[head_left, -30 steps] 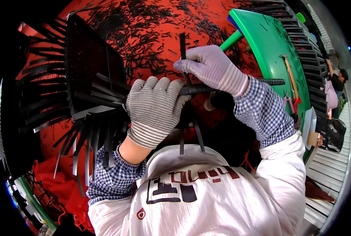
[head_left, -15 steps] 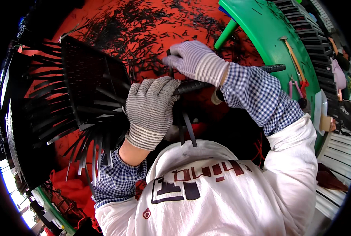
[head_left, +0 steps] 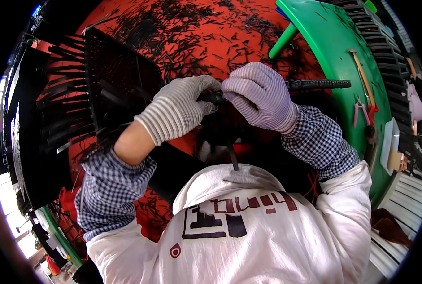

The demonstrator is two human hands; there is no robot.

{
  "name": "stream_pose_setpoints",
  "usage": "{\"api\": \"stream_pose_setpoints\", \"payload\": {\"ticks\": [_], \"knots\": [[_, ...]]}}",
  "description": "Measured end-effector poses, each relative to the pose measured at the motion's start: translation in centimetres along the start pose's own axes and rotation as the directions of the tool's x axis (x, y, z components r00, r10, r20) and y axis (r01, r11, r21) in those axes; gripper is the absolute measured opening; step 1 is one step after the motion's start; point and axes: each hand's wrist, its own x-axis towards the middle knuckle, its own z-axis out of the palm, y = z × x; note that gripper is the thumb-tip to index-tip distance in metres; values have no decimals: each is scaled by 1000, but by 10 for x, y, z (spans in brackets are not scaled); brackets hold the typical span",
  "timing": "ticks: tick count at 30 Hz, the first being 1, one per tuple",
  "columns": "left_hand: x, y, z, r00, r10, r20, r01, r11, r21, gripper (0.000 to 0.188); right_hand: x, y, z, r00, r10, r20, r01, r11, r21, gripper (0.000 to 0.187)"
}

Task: The person weaves black rattan strips onto a furniture frame by hand and secures them using a pneumatic staple gun and a cutting tool.

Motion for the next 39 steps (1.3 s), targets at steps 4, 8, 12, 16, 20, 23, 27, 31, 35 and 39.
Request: {"api": "stream_pose_setpoints", "payload": {"ticks": [4, 8, 12, 16, 20, 23, 27, 31, 35, 39], "knots": [[10, 16, -23, 937, -150, 316, 253, 915, -315, 41, -1, -2, -11, 970, -216, 112, 226, 971, -82, 30], [11, -4, -20, 964, 71, 257, 31, 928, -372, 39, -4, -4, -4, 923, -288, 254, 346, 911, -226, 37], [17, -8, -10, 974, -7, 225, 93, 922, -376, 33, -7, -3, -1, 942, -249, 226, 295, 934, -199, 38], [13, -5, -10, 983, 18, 181, 53, 924, -378, 31, -3, -4, 2, 935, -278, 220, 320, 928, -191, 37], [2, 13, -8, 999, -47, 5, 48, 996, -75, 22, -6, -3, 3, 963, -226, 145, 249, 955, -164, 33], [-10, 7, -3, 899, 259, -354, -242, 966, 91, 26, -10, -3, 2, 982, -169, 83, 178, 976, -123, 32], [-16, 13, 4, 843, 367, -393, -211, 898, 385, 30, -16, -6, -4, 994, -103, 42, 105, 993, -60, 32], [-16, 4, 8, 809, 453, -374, -293, 863, 411, 28, -18, -13, -9, 996, -67, 58, 69, 997, -23, 31], [-16, -2, 8, 748, 546, -377, -385, 820, 423, 29, -15, -16, -10, 999, -22, 46, 20, 999, 41, 28], [-16, -4, 8, 763, 532, -368, -385, 830, 403, 30, 16, -29, -9, 994, -46, 100, 45, 999, 15, 25]]}}
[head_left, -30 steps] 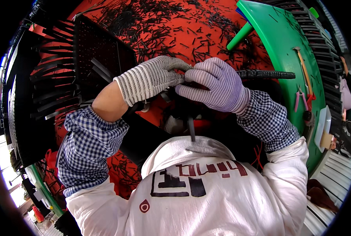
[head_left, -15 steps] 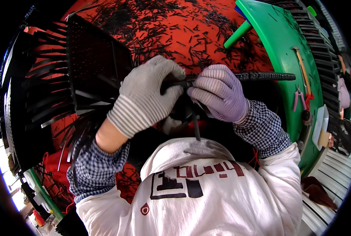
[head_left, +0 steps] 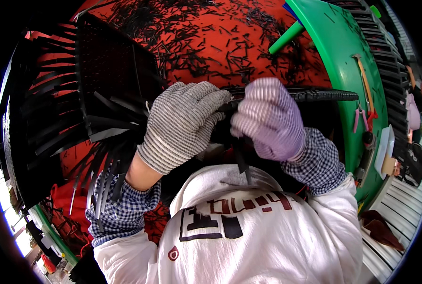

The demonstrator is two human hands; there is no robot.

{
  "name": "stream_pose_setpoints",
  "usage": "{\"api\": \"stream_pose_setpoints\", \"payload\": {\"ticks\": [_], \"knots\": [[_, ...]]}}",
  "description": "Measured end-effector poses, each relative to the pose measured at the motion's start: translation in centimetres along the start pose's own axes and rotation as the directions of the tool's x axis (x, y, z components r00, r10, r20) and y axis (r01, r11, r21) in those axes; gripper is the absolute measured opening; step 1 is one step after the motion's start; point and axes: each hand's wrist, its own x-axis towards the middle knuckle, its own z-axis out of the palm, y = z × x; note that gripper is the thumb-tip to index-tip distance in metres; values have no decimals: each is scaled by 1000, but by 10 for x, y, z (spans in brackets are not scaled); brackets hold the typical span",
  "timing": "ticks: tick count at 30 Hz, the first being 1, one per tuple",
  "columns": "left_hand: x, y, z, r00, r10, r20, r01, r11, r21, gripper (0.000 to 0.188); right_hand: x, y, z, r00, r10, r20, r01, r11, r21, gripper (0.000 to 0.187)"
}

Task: The person weaves black rattan strips onto a furniture frame by hand and secures them using a pneumatic staple gun and a cutting tool.

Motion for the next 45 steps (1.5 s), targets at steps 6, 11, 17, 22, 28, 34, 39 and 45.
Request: {"api": "stream_pose_setpoints", "payload": {"ticks": [6, 11, 17, 22, 28, 34, 39, 45], "knots": [[-1, 7, -3, 987, -159, -25, 159, 987, 17, 26, 37, 25, 7, 965, 254, 62, -259, 960, 108, 10], [9, 10, -6, 927, -371, -55, 364, 925, -106, 25, 55, 41, 13, 866, 459, 199, -491, 856, 163, 14], [29, -12, 7, 880, -458, 122, 473, 831, -294, 19, 29, 54, 12, 926, 340, -167, -340, 940, 29, 13], [19, -28, -3, 885, -431, 175, 462, 767, -446, 8, -35, 23, -101, 802, 361, -477, -491, 853, -180, 20], [20, -33, -4, 856, -506, 107, 504, 769, -394, 12, -279, -4, -223, 431, 597, -676, -772, -145, -619, 47], [30, -28, 5, 926, -360, 114, 366, 783, -503, 15, -425, -54, -254, 266, 713, -649, -702, -318, -637, 61], [30, -36, 4, 887, -447, 115, 460, 842, -281, 27, -430, -17, -280, -90, 776, -624, -755, -462, -466, 69], [33, -25, -1, 821, -535, 198, 569, 794, -214, 26, -407, -26, -353, -108, 700, -706, -986, -165, -13, 54]]}}
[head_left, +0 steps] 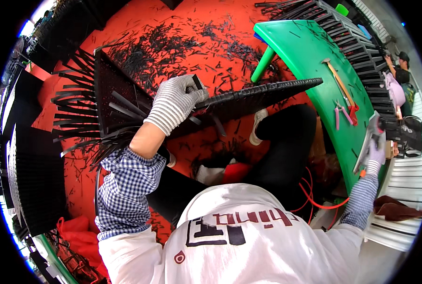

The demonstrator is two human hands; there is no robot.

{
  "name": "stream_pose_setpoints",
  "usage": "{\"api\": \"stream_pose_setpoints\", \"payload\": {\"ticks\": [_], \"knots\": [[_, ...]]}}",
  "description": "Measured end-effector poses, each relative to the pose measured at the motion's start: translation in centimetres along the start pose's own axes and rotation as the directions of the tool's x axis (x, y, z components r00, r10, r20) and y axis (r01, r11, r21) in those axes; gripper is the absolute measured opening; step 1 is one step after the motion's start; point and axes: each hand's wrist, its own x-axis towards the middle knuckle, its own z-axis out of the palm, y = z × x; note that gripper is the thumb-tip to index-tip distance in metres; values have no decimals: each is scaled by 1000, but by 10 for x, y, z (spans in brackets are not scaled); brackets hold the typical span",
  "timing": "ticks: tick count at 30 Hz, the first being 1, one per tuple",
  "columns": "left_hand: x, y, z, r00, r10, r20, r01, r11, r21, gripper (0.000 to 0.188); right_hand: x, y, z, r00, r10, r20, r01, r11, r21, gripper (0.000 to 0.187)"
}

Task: The person weaves black rattan strips onto a furniture frame by hand and secures them using a pneumatic staple gun and a cutting tool.

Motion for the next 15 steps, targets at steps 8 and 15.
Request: {"api": "stream_pose_setpoints", "payload": {"ticks": [8, 15], "knots": [[5, -7, 7, 998, 47, -52, -48, 999, -2, 26, -157, -217, 22, 849, -452, 272, 124, 673, 729, 13], [-2, -4, 1, 994, 110, -22, -111, 993, -33, 23, -256, -332, 97, 401, -879, 260, 783, 476, 401, 48]]}}
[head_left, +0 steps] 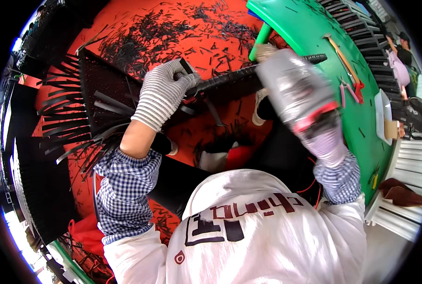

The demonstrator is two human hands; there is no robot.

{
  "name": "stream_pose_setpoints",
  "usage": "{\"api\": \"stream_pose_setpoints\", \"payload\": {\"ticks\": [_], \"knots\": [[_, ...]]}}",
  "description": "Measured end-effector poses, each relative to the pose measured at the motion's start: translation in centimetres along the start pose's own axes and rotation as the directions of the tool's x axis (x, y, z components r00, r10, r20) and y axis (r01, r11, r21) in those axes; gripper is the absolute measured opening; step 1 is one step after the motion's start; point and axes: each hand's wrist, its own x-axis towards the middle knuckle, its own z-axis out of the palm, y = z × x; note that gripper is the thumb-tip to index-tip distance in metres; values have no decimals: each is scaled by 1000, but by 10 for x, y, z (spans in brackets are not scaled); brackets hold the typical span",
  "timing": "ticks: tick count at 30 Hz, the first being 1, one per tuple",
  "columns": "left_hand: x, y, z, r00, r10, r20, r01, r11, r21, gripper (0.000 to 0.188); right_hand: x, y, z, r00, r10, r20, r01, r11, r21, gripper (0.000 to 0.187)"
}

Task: The person weaves black rattan strips onto a furniture frame by hand and secures them using a pneumatic staple gun and a cutting tool.

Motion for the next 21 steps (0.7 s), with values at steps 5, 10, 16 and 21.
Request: {"api": "stream_pose_setpoints", "payload": {"ticks": [5, 10, 16, 21], "knots": [[4, -5, 2, 998, -58, 6, 58, 991, -122, 17, 6, -22, 49, 979, -150, 136, 141, 987, 71, 69], [7, -2, 0, 998, -62, -2, 62, 996, -62, 20, -20, -30, 81, 912, -320, 255, 368, 914, -171, 59], [7, -2, -1, 996, -89, 3, 89, 993, -78, 23, -25, -31, 86, 910, -308, 279, 371, 904, -211, 60], [9, -2, 2, 996, -83, -30, 83, 997, 2, 22, -28, -23, 84, 911, -300, 282, 365, 907, -212, 60]]}}
